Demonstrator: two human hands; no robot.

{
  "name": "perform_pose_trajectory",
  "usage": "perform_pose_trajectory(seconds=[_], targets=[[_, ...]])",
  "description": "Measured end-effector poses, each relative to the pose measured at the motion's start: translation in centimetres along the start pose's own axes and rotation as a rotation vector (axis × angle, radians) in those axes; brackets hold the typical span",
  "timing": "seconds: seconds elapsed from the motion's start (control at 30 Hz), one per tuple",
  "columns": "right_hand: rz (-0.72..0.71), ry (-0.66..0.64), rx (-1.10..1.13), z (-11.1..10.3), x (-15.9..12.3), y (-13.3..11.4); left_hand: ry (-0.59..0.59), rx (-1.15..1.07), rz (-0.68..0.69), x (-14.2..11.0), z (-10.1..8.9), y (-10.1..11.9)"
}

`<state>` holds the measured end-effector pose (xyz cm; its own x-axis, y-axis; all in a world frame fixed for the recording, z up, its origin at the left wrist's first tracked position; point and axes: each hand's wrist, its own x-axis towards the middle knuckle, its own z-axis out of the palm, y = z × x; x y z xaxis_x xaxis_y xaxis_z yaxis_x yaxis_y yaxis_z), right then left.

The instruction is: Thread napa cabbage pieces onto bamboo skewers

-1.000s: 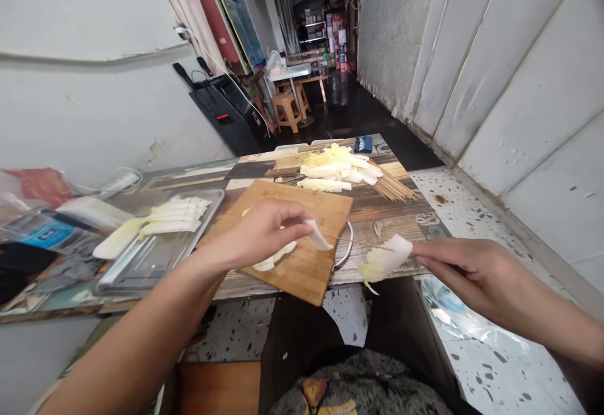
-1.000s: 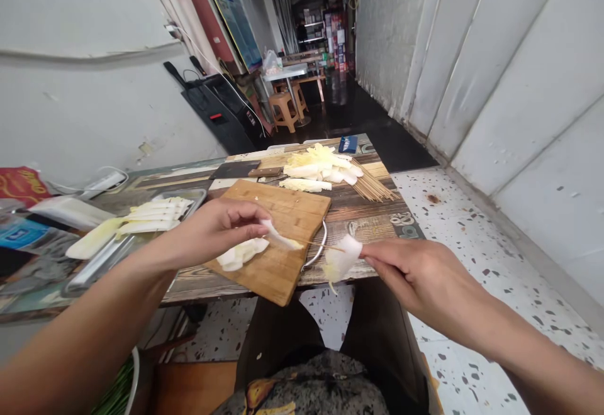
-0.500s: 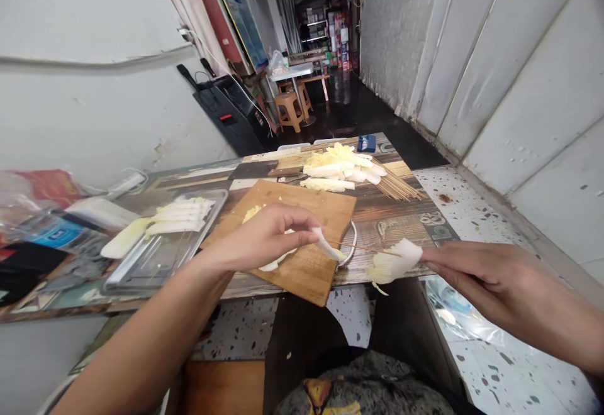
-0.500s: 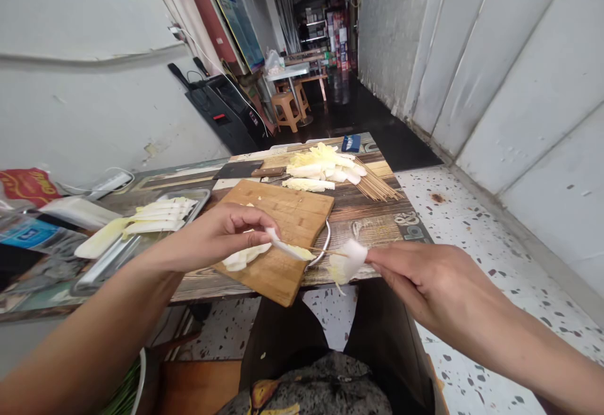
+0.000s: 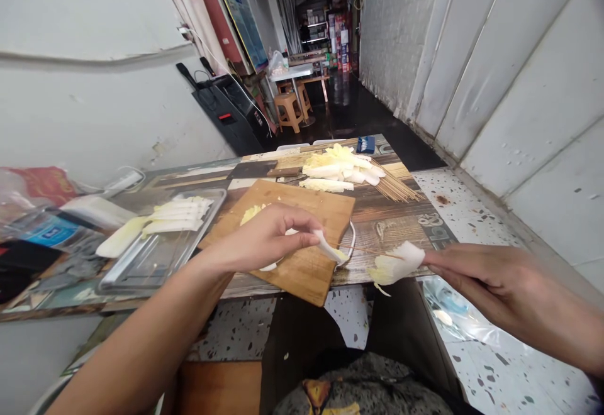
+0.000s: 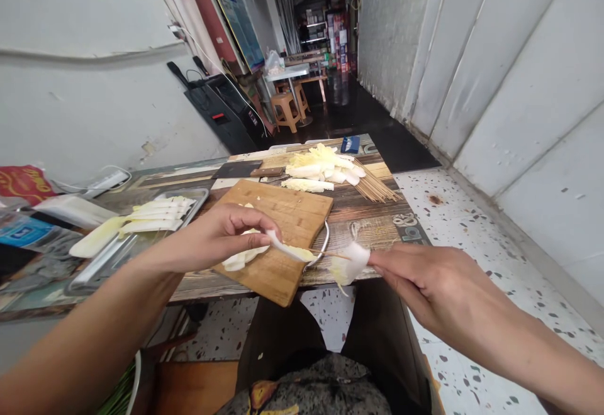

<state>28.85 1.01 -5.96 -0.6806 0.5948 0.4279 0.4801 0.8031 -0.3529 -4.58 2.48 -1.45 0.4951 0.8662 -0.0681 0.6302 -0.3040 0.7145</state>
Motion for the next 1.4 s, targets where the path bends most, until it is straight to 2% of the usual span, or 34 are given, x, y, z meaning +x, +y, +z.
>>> perform_pose_trajectory(seconds=[0.33, 0.5, 0.87, 1.13, 1.4], targets=[[0.059, 0.0, 0.025, -1.4, -0.6, -0.6, -0.034, -0.049, 0.099, -0.4, 0.1, 0.6], [0.043, 0.015, 0.024, -1.6, -0.9, -0.8, -0.018, -0.039, 0.088, -0.4, 0.2, 0.7], [0.07, -0.061, 0.033, -1.9, -1.1, -1.7, -0.009, -0.001, 0.117, -0.4, 0.2, 1.3], [0.058, -0.013, 0.07, -1.8, -0.7, -1.9, -0.022, 0.004, 0.119, -0.3, 0.2, 1.3], [0.049, -0.028, 0.066, -1.8, -0.8, -1.8, -0.029, -0.016, 0.116, -0.4, 0.3, 1.4]])
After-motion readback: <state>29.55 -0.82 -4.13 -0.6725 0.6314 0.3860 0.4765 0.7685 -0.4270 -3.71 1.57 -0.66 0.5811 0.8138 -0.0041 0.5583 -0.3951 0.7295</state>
